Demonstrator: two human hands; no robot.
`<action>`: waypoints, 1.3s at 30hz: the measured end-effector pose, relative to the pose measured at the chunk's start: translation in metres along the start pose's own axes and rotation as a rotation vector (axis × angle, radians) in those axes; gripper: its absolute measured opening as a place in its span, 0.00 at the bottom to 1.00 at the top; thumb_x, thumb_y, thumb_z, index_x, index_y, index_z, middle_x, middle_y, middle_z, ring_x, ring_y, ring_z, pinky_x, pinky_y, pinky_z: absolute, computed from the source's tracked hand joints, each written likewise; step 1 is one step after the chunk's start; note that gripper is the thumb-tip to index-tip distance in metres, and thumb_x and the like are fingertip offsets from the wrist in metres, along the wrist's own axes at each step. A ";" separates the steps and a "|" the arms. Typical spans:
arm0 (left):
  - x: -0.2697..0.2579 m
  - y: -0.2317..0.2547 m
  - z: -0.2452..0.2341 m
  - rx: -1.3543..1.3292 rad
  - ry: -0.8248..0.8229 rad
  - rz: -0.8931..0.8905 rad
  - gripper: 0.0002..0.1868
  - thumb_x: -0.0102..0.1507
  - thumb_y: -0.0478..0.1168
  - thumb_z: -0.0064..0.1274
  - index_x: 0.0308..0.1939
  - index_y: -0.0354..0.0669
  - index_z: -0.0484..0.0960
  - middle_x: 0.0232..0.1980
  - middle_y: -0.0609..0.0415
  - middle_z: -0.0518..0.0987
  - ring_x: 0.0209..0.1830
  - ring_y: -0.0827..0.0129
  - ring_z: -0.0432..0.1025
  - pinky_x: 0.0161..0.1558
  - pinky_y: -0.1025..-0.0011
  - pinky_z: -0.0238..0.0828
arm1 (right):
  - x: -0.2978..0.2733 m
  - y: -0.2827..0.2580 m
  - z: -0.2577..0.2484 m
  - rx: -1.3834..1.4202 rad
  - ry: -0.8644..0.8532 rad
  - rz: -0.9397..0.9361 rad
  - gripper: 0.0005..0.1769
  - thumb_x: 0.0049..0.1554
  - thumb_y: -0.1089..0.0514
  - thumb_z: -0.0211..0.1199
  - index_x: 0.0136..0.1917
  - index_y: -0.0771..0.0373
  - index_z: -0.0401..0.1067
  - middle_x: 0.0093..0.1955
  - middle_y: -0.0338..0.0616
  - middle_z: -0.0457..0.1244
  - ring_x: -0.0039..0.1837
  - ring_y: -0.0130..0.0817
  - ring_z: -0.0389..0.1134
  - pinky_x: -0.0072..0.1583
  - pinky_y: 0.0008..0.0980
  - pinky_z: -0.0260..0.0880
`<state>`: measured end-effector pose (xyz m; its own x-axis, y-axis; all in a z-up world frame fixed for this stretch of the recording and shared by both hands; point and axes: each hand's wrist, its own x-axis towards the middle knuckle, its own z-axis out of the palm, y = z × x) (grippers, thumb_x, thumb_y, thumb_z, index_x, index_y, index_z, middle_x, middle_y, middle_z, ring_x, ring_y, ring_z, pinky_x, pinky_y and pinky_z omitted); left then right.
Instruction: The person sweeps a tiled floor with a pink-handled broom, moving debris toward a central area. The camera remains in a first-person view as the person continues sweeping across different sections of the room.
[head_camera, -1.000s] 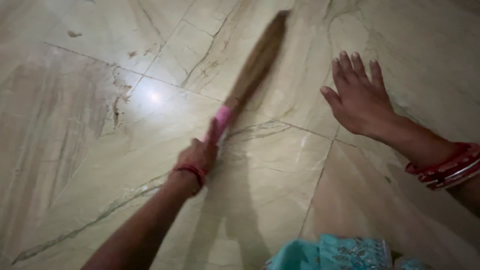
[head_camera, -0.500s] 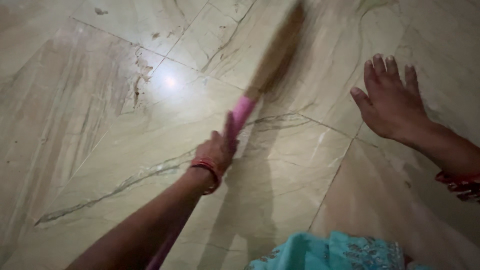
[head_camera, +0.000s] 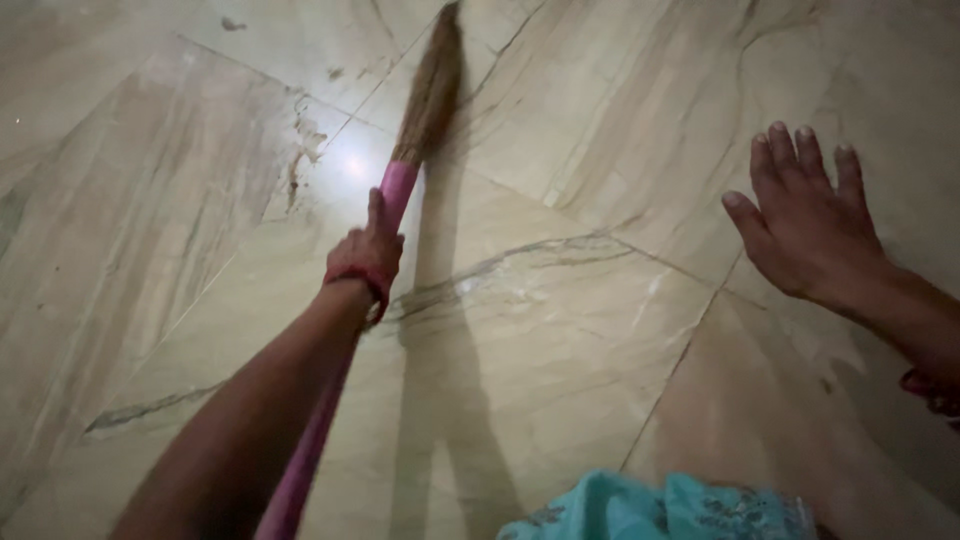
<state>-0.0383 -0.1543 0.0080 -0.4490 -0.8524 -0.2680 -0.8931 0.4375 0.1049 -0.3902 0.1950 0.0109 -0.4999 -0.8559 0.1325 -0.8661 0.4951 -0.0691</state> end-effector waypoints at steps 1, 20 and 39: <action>-0.010 0.002 0.003 -0.031 0.011 0.003 0.45 0.69 0.56 0.46 0.83 0.65 0.36 0.54 0.30 0.79 0.52 0.35 0.76 0.55 0.44 0.72 | 0.001 0.002 0.000 -0.014 0.012 0.005 0.43 0.66 0.37 0.33 0.82 0.69 0.37 0.85 0.56 0.34 0.85 0.52 0.30 0.77 0.58 0.23; -0.011 0.065 0.012 0.209 0.047 0.309 0.32 0.67 0.52 0.45 0.74 0.59 0.54 0.53 0.36 0.76 0.44 0.40 0.78 0.47 0.46 0.76 | -0.015 0.061 -0.035 0.030 -0.034 0.226 0.43 0.65 0.36 0.31 0.82 0.66 0.33 0.85 0.53 0.30 0.85 0.47 0.25 0.77 0.52 0.19; -0.067 0.190 0.079 0.114 0.000 0.752 0.38 0.68 0.46 0.46 0.79 0.65 0.45 0.56 0.32 0.71 0.34 0.38 0.76 0.37 0.45 0.75 | -0.031 0.088 -0.034 0.026 -0.006 0.241 0.43 0.65 0.36 0.30 0.82 0.65 0.33 0.86 0.52 0.29 0.85 0.46 0.24 0.78 0.51 0.18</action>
<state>-0.1755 0.0088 -0.0301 -0.9355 -0.3130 -0.1638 -0.3383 0.9274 0.1600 -0.4508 0.2707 0.0344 -0.6923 -0.7143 0.1028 -0.7214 0.6814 -0.1234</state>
